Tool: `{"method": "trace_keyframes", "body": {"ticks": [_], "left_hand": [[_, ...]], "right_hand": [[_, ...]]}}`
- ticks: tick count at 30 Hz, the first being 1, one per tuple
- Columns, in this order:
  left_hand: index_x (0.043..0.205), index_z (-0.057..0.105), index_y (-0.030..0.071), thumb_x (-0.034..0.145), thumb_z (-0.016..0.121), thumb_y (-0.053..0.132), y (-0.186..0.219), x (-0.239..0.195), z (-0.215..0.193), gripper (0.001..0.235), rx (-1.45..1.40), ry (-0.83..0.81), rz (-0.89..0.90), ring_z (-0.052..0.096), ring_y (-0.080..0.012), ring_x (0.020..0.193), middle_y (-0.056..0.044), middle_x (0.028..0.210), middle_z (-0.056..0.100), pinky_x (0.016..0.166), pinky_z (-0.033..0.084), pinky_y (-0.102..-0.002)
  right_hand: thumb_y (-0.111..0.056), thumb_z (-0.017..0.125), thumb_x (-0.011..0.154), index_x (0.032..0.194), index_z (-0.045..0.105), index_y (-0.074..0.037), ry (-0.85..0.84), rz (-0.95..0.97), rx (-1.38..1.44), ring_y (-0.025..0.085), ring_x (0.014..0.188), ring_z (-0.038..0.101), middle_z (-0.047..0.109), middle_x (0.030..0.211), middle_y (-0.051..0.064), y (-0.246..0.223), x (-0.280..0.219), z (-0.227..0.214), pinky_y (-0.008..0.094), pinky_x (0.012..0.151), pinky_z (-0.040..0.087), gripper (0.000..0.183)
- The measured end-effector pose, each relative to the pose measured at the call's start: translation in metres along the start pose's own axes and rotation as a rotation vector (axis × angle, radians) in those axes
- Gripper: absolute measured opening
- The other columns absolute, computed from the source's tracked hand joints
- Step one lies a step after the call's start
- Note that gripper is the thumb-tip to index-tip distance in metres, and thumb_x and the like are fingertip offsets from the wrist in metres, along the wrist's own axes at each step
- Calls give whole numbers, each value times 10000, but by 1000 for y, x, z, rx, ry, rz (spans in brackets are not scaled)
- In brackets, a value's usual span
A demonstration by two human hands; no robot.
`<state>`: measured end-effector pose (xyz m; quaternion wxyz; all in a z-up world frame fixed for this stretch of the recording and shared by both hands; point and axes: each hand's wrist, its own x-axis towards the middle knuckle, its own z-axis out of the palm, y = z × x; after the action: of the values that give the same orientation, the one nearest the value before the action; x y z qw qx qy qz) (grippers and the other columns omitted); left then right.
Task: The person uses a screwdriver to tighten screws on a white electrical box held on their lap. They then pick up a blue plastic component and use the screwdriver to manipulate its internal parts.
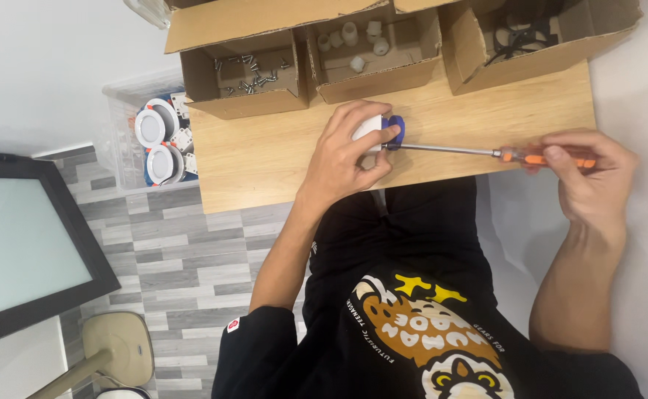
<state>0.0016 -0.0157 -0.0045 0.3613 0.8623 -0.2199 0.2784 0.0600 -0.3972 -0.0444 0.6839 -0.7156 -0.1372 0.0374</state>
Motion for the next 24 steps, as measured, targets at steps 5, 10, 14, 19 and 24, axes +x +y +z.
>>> {"method": "trace_keyframes", "body": {"ticks": [5, 10, 14, 19, 24], "left_hand": [[1140, 742, 81, 885, 752, -3, 0, 1, 0, 269, 7, -4, -4, 651, -409, 1191, -153, 1344, 676, 1067, 585, -514], [1156, 731, 90, 900, 766, 7, -1, 0, -1, 272, 9, -12, 3, 654, -397, 1183, -149, 1350, 675, 1055, 583, -505], [1152, 748, 95, 899, 768, 24, 0, 0, -2, 263, 29, -14, -3, 643, -390, 1178, -130, 1345, 679, 1047, 577, -502], [1151, 753, 122, 903, 783, 51, -1, -3, -1, 260, 55, -1, -11, 646, -377, 1185, -108, 1355, 685, 1015, 585, -499], [1169, 753, 167, 903, 786, 72, -3, -7, 1, 284, 72, 1, -25, 658, -350, 1214, -62, 1373, 692, 1014, 586, -479]], "right_hand": [[47, 730, 1086, 1260, 596, -48, -70, -124, 125, 350, 1247, 731, 653, 1309, 178, 23, 5, -15, 502, 1169, 690, 240], [-7, 668, 1092, 1337, 532, -25, -152, -187, 72, 437, 1343, 719, 590, 1461, 264, -11, 6, 5, 584, 1213, 659, 281], [-233, 515, 1267, 1314, 580, 130, -66, 16, -81, 482, 956, 760, 671, 1077, 345, -25, 3, 12, 470, 773, 650, 372], [37, 660, 1169, 1225, 619, 90, -99, -94, -14, 462, 1023, 774, 704, 1179, 319, 1, -1, -9, 431, 844, 682, 88], [107, 802, 984, 1221, 641, 22, -68, -194, 1, 398, 1198, 767, 693, 1254, 252, 19, -7, -25, 480, 1132, 700, 299]]}}
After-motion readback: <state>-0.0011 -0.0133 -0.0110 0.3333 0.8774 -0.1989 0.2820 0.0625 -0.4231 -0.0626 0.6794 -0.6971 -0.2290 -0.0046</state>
